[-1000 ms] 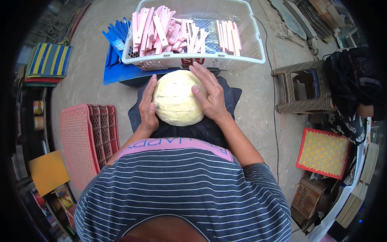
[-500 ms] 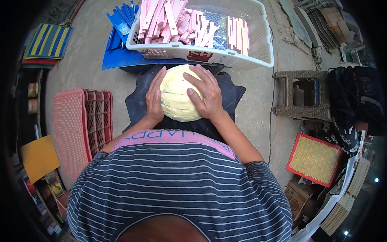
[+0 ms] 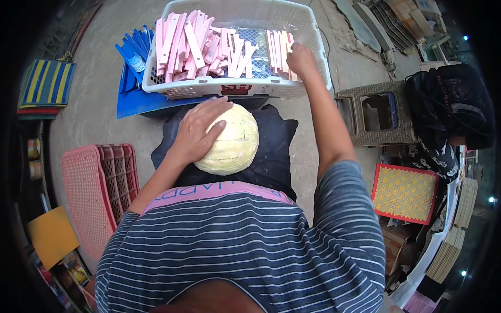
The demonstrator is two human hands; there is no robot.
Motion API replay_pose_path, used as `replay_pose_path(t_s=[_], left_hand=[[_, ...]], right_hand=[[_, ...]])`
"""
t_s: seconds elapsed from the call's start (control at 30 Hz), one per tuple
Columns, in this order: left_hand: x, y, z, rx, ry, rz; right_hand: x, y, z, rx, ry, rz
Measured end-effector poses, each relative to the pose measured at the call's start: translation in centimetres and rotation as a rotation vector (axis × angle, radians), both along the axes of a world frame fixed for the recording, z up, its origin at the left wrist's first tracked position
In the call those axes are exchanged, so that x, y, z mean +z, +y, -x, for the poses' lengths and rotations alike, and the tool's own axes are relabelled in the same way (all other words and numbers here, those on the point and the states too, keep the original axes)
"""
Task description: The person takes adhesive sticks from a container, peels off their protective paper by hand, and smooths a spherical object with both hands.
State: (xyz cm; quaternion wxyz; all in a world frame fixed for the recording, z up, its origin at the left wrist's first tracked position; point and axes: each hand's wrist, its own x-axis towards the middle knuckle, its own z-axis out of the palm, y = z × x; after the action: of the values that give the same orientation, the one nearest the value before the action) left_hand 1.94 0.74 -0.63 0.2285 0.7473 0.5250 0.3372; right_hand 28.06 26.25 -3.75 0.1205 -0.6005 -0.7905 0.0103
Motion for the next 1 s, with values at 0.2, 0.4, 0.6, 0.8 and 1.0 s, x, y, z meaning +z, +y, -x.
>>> replay_pose_path(t_s=[0.2, 0.4, 0.6, 0.8, 1.0], left_hand=[[-0.1, 0.2, 0.4, -0.032, -0.008, -0.021], [-0.5, 0.4, 0.1, -0.048, 0.003, -0.018], [-0.6, 0.3, 0.0, -0.063, -0.035, -0.005], [0.2, 0.5, 0.2, 0.02, -0.153, -0.063], [1.3, 2.1, 2.3, 0.197, -0.444, -0.008]], right_hand=[[-3.0, 4.0, -0.3, -0.048, -0.332, 0.652], [-4.6, 4.0, -1.0, -0.038, -0.349, 0.457], [-3.2, 3.2, -0.3, -0.105, -0.283, 0.323], [-1.0, 2.4, -1.2, -0.105, -0.052, 0.114], [8.7, -4.4, 2.7, 0.182, 0.874, 0.38]])
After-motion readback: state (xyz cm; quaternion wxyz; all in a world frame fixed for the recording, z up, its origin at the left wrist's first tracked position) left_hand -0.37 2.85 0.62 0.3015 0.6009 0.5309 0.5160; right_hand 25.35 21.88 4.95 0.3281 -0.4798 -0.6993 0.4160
